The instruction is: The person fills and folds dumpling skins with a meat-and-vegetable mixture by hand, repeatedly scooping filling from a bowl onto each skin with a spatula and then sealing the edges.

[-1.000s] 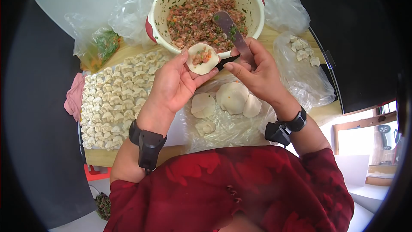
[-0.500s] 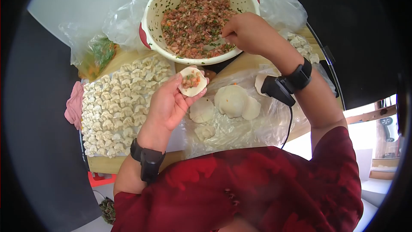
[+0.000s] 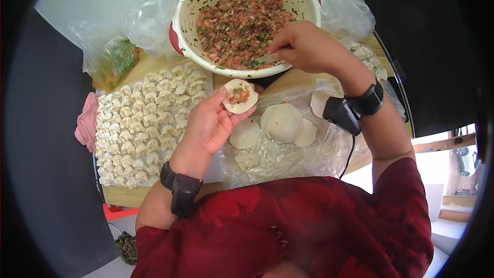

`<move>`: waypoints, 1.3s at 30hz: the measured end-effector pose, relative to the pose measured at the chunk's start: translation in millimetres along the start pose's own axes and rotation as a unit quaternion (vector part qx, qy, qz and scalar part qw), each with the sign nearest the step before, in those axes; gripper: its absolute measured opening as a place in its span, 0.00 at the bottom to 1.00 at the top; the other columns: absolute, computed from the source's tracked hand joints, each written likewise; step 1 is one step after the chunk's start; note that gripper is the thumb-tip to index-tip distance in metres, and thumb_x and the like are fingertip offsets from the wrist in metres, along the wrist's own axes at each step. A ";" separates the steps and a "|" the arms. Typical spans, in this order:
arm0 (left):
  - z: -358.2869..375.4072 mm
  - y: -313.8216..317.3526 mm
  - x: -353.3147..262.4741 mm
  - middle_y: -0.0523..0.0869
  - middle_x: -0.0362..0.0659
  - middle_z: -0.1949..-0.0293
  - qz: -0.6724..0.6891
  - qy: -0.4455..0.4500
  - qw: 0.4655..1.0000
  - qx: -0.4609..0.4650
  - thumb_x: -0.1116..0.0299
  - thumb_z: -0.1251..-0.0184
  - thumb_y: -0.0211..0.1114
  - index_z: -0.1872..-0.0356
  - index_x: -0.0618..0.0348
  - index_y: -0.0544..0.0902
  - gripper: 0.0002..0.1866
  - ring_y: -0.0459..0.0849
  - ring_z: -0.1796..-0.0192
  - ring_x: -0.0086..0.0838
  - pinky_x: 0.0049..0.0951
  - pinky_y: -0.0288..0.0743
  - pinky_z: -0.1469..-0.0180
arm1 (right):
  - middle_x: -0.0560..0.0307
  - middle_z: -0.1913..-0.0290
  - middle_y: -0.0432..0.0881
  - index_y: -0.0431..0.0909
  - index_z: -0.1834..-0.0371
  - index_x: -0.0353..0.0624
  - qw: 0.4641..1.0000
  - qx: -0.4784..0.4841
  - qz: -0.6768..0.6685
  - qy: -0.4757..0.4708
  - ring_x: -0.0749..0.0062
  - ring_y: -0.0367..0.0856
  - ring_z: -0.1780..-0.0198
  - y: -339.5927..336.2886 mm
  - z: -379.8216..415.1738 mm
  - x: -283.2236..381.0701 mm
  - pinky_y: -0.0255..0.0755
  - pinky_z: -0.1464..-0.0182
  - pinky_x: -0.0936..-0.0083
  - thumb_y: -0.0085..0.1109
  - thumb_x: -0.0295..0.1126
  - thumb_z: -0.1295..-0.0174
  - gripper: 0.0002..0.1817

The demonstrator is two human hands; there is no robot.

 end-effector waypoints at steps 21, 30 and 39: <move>5.9 16.7 -11.7 0.73 0.61 0.39 0.015 0.025 0.999 -0.028 0.70 0.21 0.39 0.36 0.78 0.62 0.21 0.76 0.37 0.51 0.47 0.74 0.34 | 0.49 0.66 0.85 0.85 0.62 0.39 0.981 -0.182 -0.070 -0.009 0.59 0.84 0.65 -11.0 43.6 20.4 0.76 0.61 0.71 0.61 0.25 0.42 0.07; 5.2 15.7 -9.8 0.73 0.61 0.39 0.018 0.027 0.999 -0.032 0.71 0.21 0.38 0.37 0.78 0.62 0.20 0.76 0.37 0.52 0.48 0.75 0.35 | 0.50 0.65 0.85 0.85 0.61 0.39 0.977 -0.189 -0.097 0.013 0.61 0.84 0.65 -0.8 43.0 2.4 0.76 0.61 0.72 0.62 0.24 0.42 0.07; 4.9 11.6 -7.6 0.71 0.58 0.36 0.011 0.004 0.999 -0.034 0.70 0.21 0.39 0.34 0.71 0.60 0.21 0.74 0.34 0.47 0.48 0.73 0.33 | 0.48 0.67 0.85 0.86 0.64 0.41 0.991 -0.136 0.003 0.004 0.52 0.83 0.62 -8.1 19.0 7.0 0.76 0.59 0.64 0.60 0.26 0.47 0.09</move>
Point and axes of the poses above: each hand's wrist, its own z-axis away from the middle knuckle, its own y-axis out of the palm, x = y × z, the point moved 6 cm from there along -z, towards the middle knuckle
